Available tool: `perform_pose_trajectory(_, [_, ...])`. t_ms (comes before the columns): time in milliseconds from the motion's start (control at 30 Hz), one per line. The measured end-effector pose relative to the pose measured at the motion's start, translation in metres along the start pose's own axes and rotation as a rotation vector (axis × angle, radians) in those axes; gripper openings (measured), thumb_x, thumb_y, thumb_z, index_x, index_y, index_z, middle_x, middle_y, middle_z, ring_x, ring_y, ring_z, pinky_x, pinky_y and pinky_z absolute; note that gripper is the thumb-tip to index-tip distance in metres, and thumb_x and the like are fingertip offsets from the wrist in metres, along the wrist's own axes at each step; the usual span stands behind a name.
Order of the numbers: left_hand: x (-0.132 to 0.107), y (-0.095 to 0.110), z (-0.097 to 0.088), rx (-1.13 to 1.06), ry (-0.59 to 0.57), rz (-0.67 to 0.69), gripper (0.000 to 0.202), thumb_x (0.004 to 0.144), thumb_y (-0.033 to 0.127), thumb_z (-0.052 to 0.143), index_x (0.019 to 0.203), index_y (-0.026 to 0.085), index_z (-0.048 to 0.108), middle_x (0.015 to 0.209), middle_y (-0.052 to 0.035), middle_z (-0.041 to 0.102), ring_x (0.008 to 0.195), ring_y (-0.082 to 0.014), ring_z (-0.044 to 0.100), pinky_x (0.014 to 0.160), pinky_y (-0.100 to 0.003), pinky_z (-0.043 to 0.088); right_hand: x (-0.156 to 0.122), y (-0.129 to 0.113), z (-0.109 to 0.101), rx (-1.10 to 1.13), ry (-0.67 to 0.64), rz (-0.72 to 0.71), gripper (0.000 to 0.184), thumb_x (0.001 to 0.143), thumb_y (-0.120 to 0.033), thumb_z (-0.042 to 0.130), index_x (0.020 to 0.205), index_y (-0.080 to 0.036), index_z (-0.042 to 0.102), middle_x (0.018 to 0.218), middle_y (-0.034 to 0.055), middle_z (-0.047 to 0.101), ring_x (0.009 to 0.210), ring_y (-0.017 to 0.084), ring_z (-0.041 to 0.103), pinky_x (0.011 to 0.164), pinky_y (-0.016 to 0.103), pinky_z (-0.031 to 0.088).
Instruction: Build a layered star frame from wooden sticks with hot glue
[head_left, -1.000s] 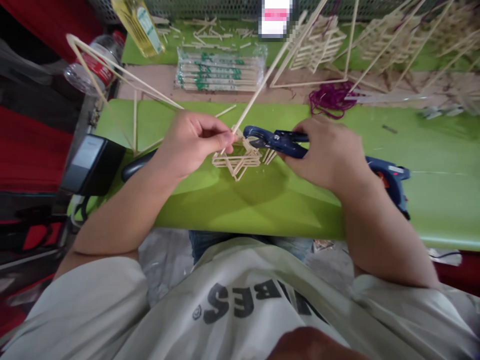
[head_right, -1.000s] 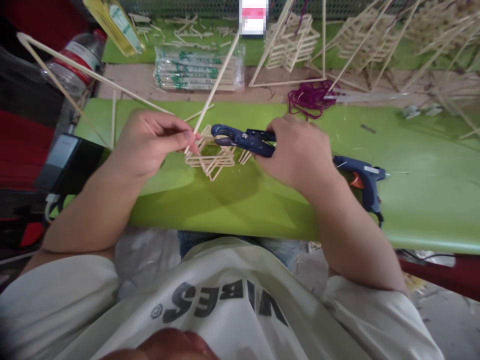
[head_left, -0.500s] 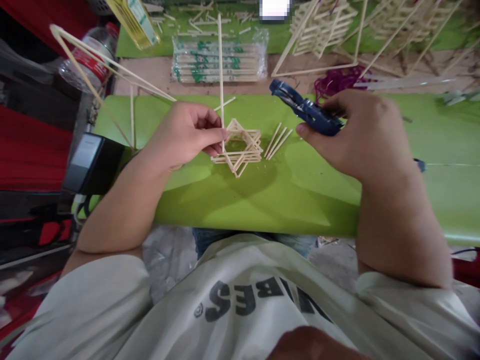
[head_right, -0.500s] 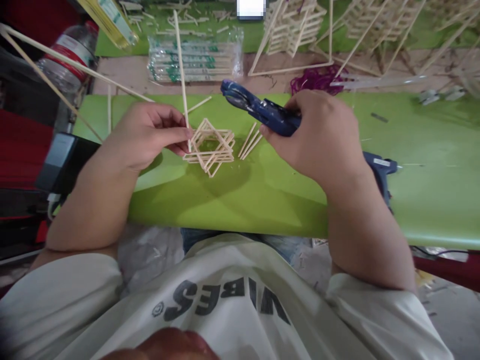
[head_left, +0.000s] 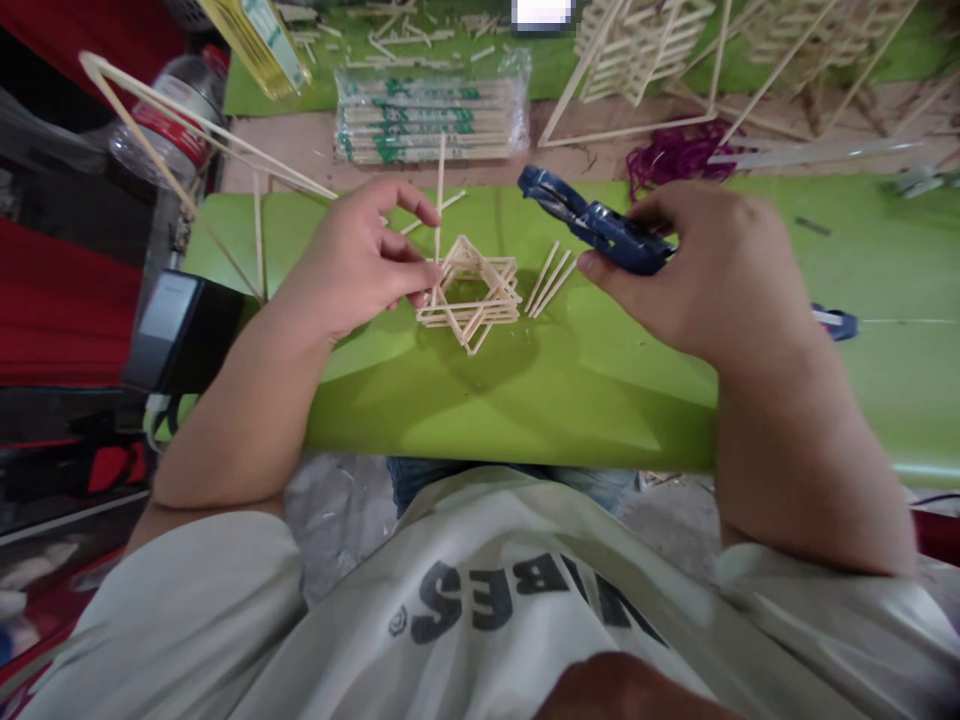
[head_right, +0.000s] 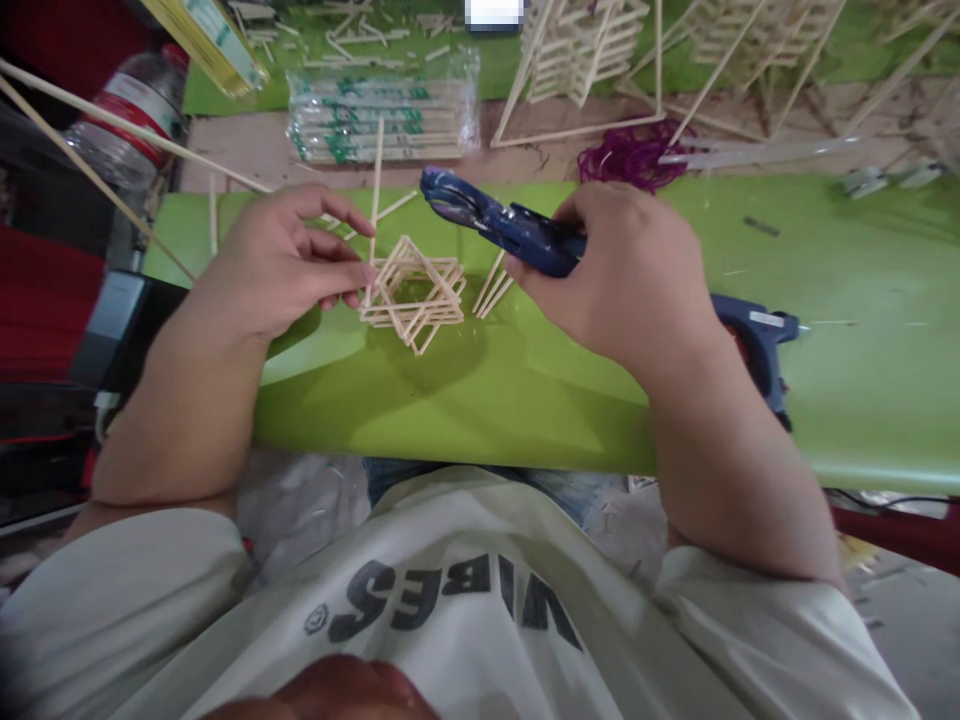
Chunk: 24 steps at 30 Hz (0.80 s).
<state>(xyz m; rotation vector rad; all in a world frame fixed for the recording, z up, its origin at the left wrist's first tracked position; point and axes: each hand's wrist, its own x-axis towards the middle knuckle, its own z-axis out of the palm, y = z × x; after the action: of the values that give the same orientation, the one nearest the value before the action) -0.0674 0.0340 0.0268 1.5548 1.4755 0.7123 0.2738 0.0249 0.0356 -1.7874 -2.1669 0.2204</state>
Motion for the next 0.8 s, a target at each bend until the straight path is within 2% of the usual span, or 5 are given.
perform_pose_trajectory(67, [-0.001,-0.002,0.000,0.017,-0.001,0.059,0.035,0.090,0.026,0.102,0.111,0.023,0.075,0.072,0.0043,0.077,0.063,-0.0156,0.073,0.058,-0.032,0.051,-0.001,0.000,0.000,0.003,-0.002,-0.001,0.043,0.099,-0.059,0.077,0.129,-0.029,0.083,0.128,0.0149,0.087,0.123,0.046,0.082,0.108,0.065,0.067])
perform_pose_trajectory(167, [-0.003,-0.005,-0.001,0.059,0.022,0.084,0.043,0.092,0.030,0.101,0.122,0.021,0.070,0.081,0.0034,0.081,0.070,-0.0156,0.077,0.065,-0.031,0.057,0.000,-0.001,0.000,0.002,0.001,-0.003,0.046,0.099,-0.058,0.078,0.131,-0.025,0.084,0.128,0.0170,0.087,0.122,0.045,0.082,0.108,0.061,0.067])
perform_pose_trajectory(367, [-0.006,-0.012,0.003,0.135,0.018,0.107,0.048,0.092,0.020,0.096,0.134,0.022,0.073,0.082,0.0022,0.082,0.067,-0.0154,0.075,0.062,-0.030,0.053,0.001,-0.005,0.001,-0.008,-0.003,-0.001,0.050,0.097,-0.053,0.082,0.129,-0.014,0.085,0.123,0.0192,0.088,0.120,0.045,0.084,0.104,0.056,0.066])
perform_pose_trajectory(533, [-0.006,-0.019,0.009,0.174,0.035,0.192,0.020,0.097,0.033,0.090,0.115,0.024,0.087,0.089,-0.0042,0.084,0.076,-0.0205,0.078,0.065,-0.033,0.056,0.001,-0.006,0.001,-0.002,-0.021,0.005,0.050,0.094,-0.051,0.085,0.129,-0.015,0.086,0.123,0.0199,0.088,0.119,0.049,0.085,0.103,0.059,0.067])
perform_pose_trajectory(800, [-0.014,0.000,0.014,0.370,0.025,0.171,0.014,0.096,0.036,0.086,0.100,0.023,0.091,0.091,-0.0038,0.087,0.081,-0.0214,0.076,0.082,-0.036,0.063,0.003,-0.005,0.002,-0.001,-0.035,-0.013,0.048,0.093,-0.051,0.087,0.126,-0.016,0.086,0.122,0.0192,0.090,0.115,0.048,0.085,0.098,0.059,0.067])
